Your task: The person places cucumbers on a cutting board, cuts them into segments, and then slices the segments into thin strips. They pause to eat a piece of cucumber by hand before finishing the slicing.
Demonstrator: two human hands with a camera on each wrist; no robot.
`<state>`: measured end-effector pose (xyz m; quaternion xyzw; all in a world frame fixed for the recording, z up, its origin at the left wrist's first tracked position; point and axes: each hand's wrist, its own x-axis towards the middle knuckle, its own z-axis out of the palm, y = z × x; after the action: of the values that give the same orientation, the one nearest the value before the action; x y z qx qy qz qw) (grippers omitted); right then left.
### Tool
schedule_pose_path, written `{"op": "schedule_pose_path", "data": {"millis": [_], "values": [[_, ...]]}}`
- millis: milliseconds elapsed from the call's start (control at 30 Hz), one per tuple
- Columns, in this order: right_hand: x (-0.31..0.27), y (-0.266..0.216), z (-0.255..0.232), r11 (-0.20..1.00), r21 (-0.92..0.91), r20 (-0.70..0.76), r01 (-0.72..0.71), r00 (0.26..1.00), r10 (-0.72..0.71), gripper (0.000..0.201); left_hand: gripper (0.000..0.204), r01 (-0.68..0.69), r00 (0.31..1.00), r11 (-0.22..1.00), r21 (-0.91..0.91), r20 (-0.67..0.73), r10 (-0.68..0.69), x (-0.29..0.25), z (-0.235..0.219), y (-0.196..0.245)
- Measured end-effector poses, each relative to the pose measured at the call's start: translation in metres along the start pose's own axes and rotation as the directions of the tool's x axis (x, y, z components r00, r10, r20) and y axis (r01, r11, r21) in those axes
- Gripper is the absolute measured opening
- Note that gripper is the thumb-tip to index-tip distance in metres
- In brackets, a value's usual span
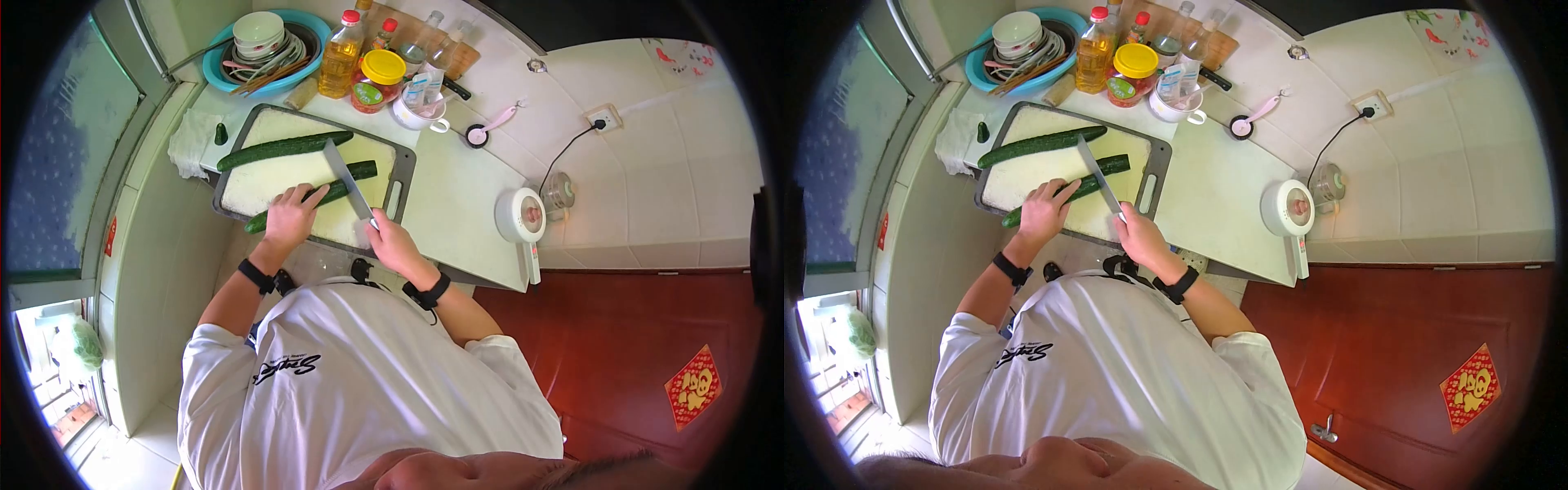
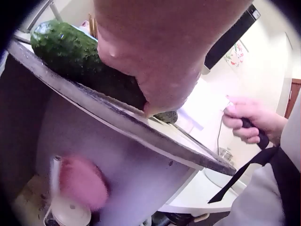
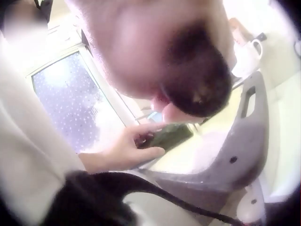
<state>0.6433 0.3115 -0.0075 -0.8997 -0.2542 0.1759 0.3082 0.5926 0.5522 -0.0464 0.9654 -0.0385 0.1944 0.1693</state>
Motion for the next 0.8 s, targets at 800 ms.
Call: {"op": "schedule_pose_path", "data": {"millis": [800], "values": [[-0.05,-0.007,-0.049,0.985,0.171,-0.043,-0.027,0.998,0.035,0.045,0.04,-0.053,0.998,0.983,-0.178,0.017,0.057,0.027,0.019,0.022]]}}
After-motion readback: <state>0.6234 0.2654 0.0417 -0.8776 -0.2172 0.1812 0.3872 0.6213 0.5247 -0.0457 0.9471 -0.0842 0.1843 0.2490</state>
